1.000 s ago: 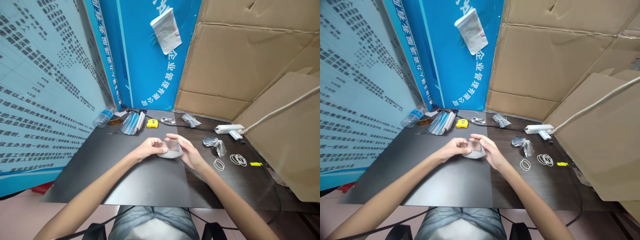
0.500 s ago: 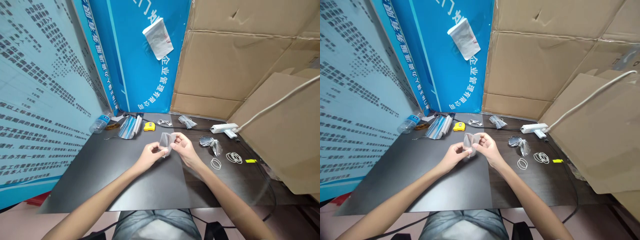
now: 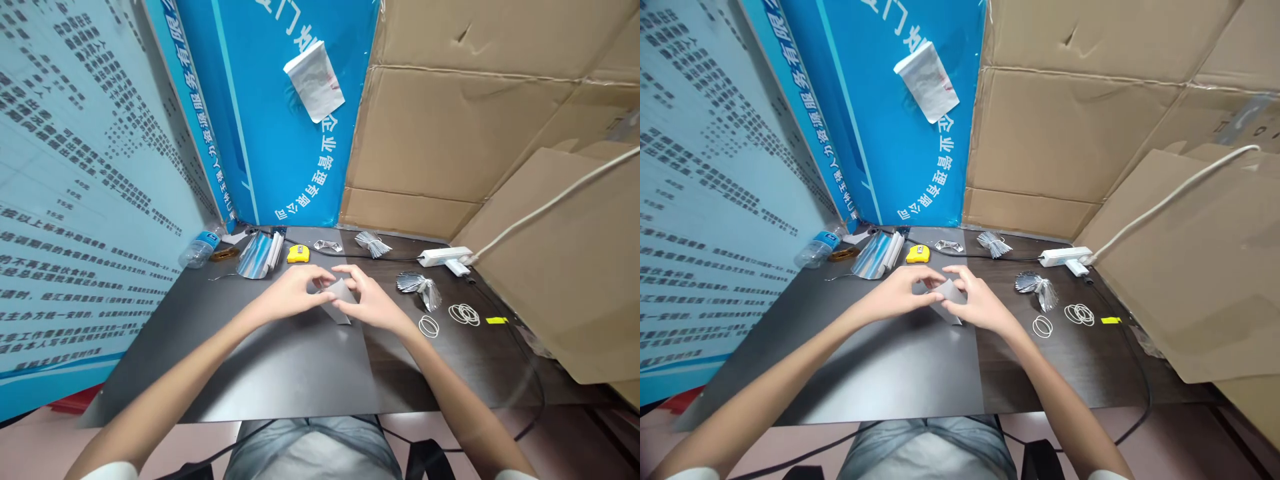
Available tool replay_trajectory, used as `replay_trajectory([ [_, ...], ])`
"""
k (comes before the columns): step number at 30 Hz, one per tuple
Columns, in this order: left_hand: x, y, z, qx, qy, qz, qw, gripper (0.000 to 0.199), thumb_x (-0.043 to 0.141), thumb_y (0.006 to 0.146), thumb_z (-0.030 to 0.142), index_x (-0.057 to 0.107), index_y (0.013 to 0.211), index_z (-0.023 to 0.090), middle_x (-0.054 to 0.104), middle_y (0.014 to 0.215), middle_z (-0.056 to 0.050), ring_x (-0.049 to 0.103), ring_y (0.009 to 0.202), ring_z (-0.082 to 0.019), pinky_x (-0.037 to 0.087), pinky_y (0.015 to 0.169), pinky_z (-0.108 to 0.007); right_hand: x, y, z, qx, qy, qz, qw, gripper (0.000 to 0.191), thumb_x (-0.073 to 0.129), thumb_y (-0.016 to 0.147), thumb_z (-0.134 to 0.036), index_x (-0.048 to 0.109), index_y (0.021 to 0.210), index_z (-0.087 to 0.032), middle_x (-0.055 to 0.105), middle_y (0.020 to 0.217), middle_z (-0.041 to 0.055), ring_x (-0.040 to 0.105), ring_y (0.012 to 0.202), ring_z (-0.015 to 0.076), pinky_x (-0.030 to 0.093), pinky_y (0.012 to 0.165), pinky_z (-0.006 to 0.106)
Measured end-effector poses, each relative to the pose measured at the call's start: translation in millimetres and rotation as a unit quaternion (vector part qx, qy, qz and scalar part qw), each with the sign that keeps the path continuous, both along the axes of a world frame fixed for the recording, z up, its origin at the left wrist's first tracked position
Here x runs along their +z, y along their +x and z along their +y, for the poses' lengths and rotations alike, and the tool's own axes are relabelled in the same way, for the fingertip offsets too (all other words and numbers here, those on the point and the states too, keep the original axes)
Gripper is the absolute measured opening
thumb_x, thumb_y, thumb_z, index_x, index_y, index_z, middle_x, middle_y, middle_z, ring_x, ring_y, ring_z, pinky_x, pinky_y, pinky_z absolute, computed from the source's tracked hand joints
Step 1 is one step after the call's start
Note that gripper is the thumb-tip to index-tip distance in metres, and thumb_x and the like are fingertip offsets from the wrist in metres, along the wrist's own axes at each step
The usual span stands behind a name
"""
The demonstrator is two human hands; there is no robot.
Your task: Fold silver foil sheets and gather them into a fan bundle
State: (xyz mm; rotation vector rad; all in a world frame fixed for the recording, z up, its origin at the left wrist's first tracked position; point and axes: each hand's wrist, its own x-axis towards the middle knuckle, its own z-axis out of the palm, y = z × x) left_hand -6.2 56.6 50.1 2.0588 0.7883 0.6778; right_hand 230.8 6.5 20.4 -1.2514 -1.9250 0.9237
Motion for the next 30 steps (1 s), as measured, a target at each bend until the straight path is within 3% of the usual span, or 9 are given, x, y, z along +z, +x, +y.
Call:
replay_trajectory([
  [3,-2.5,5,7,0.011,-0.035,0.021,0.999,0.023,0.073,0.092,0.039,0.079,0.082,0.019,0.074,0.076,-0.002,0.064,0.071,-0.017,0.043,0.068,-0.027,-4.4,0,2,-0.046,0.143,-0.082,0.985,0.062,0.072,0.095,-0.036,0.050,0.151,-0.026,0.077,0.113,0.0084,0.073,0.099,0.0252,0.058,0.092,0.043],
  [6,-22.0,12,8,0.110,-0.154,-0.110,0.976,0.024,0.080,0.084,0.041,0.075,0.083,0.017,0.075,0.081,-0.002,0.066,0.076,-0.016,0.047,0.073,-0.025,-18.4,-3,5,-0.140,0.352,-0.149,0.913,0.052,0.073,0.095,-0.035,0.060,0.144,-0.024,0.068,0.141,0.0164,0.063,0.129,0.0337,0.048,0.112,0.054],
  [9,-41.7,19,5,0.177,-0.356,-0.262,0.879,0.032,0.091,0.075,0.038,0.073,0.092,0.017,0.076,0.091,-0.002,0.069,0.082,-0.013,0.053,0.078,-0.022,-34.8,-9,6,-0.115,0.448,-0.217,0.860,0.041,0.071,0.098,-0.029,0.067,0.139,-0.028,0.075,0.134,0.0115,0.065,0.122,0.0306,0.044,0.112,0.051],
  [11,-49.5,22,1,0.185,-0.464,-0.312,0.808,0.036,0.095,0.069,0.030,0.071,0.092,0.018,0.075,0.092,0.000,0.069,0.082,-0.010,0.056,0.079,-0.021,-43.7,-12,7,-0.069,0.437,-0.237,0.865,0.039,0.063,0.102,-0.022,0.068,0.138,-0.033,0.078,0.131,0.0059,0.068,0.117,0.0262,0.042,0.113,0.049],
  [13,-53.0,23,-2,0.178,-0.516,-0.322,0.773,0.035,0.096,0.067,0.024,0.069,0.087,0.018,0.072,0.087,0.002,0.068,0.077,-0.009,0.058,0.074,-0.019,-49.9,-13,8,-0.043,0.387,-0.230,0.892,0.039,0.057,0.104,-0.019,0.070,0.136,-0.036,0.078,0.132,0.0025,0.069,0.118,0.0245,0.040,0.115,0.049],
  [16,-53.7,19,-4,0.160,-0.543,-0.306,0.765,0.030,0.096,0.070,0.020,0.070,0.085,0.016,0.068,0.078,0.001,0.065,0.068,-0.007,0.055,0.062,-0.016,-55.2,-10,11,-0.016,0.319,-0.205,0.925,0.031,0.055,0.105,-0.022,0.078,0.121,-0.037,0.081,0.127,-0.0002,0.070,0.117,0.0237,0.040,0.117,0.051],
  [22,-52.5,4,2,0.131,-0.551,-0.270,0.779,0.029,0.099,0.068,0.015,0.079,0.088,0.012,0.073,0.082,-0.003,0.068,0.071,-0.007,0.057,0.065,-0.014,-61.7,1,16,-0.003,0.307,-0.159,0.938,0.020,0.063,0.101,-0.028,0.081,0.104,-0.037,0.084,0.114,-0.0024,0.072,0.110,0.0229,0.039,0.121,0.054],
  [27,-48.0,-7,6,0.087,-0.538,-0.203,0.814,0.038,0.104,0.066,0.029,0.082,0.094,0.015,0.077,0.083,-0.005,0.071,0.074,-0.010,0.059,0.070,-0.018,-64.0,2,12,-0.028,0.345,-0.147,0.927,0.020,0.067,0.098,-0.027,0.081,0.102,-0.039,0.084,0.110,-0.0029,0.070,0.112,0.0253,0.034,0.126,0.059],
  [30,-47.3,-10,5,0.048,-0.577,-0.191,0.792,0.042,0.104,0.066,0.032,0.081,0.096,0.014,0.081,0.092,-0.009,0.077,0.081,-0.015,0.061,0.070,-0.021,-65.5,-1,10,-0.035,0.388,-0.142,0.910,0.023,0.066,0.097,-0.022,0.081,0.103,-0.039,0.085,0.107,-0.0034,0.070,0.112,0.0250,0.033,0.127,0.059],
])
